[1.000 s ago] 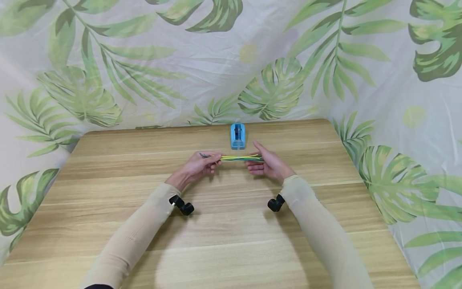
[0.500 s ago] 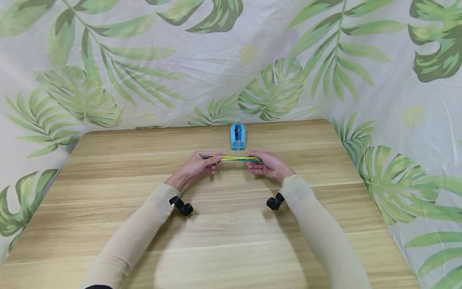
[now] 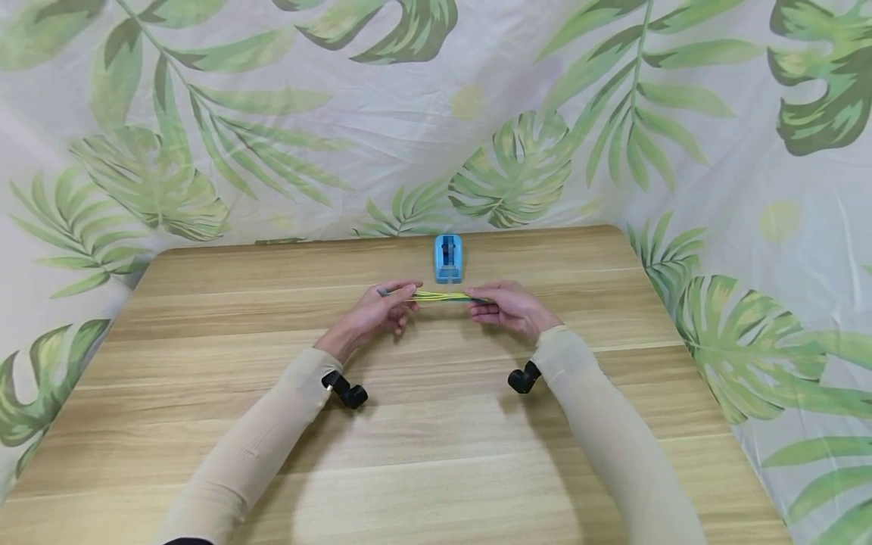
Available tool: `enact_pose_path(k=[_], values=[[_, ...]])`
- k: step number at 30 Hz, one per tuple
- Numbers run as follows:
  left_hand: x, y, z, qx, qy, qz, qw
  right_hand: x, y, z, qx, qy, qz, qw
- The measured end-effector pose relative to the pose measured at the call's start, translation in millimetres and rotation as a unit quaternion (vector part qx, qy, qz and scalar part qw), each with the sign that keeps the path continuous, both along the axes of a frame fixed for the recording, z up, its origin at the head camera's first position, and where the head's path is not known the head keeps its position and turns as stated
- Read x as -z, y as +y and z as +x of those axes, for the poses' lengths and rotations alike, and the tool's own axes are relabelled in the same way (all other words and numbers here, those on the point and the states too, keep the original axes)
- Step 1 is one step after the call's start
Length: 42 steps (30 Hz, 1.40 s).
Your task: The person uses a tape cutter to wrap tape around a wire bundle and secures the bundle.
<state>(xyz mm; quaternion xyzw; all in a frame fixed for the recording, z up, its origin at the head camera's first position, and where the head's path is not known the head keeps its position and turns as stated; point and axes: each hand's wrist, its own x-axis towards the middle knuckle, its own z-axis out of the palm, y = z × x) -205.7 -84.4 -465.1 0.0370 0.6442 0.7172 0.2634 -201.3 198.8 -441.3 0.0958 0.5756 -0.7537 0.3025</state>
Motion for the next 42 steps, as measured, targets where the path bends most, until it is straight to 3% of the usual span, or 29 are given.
enact_pose_path(k=[7,15,24,33,42], values=[[-2.7,3.7,-0.3,-0.034,-0.105,0.039,0.9931,-3.7,2.7,0.6,-0.018,0.026,0.005,1.000],[-5.2,11.5,-2.6,-0.064,-0.153,0.058,0.9845,-3.0,6.9,-1.2,-0.044,0.054,0.045,0.997],[-4.3,18.1,-4.6,-0.085,-0.162,0.060,0.9813,-3.0,9.2,-3.2,-0.054,0.057,0.057,0.995],[-1.6,16.7,-4.1,-0.074,-0.121,0.044,0.9889,-3.1,8.4,-3.6,-0.068,0.083,0.086,0.990],[-0.7,13.3,-2.0,-0.076,-0.097,0.064,0.9903,-5.5,7.4,-4.1,-0.062,0.102,0.116,0.986]])
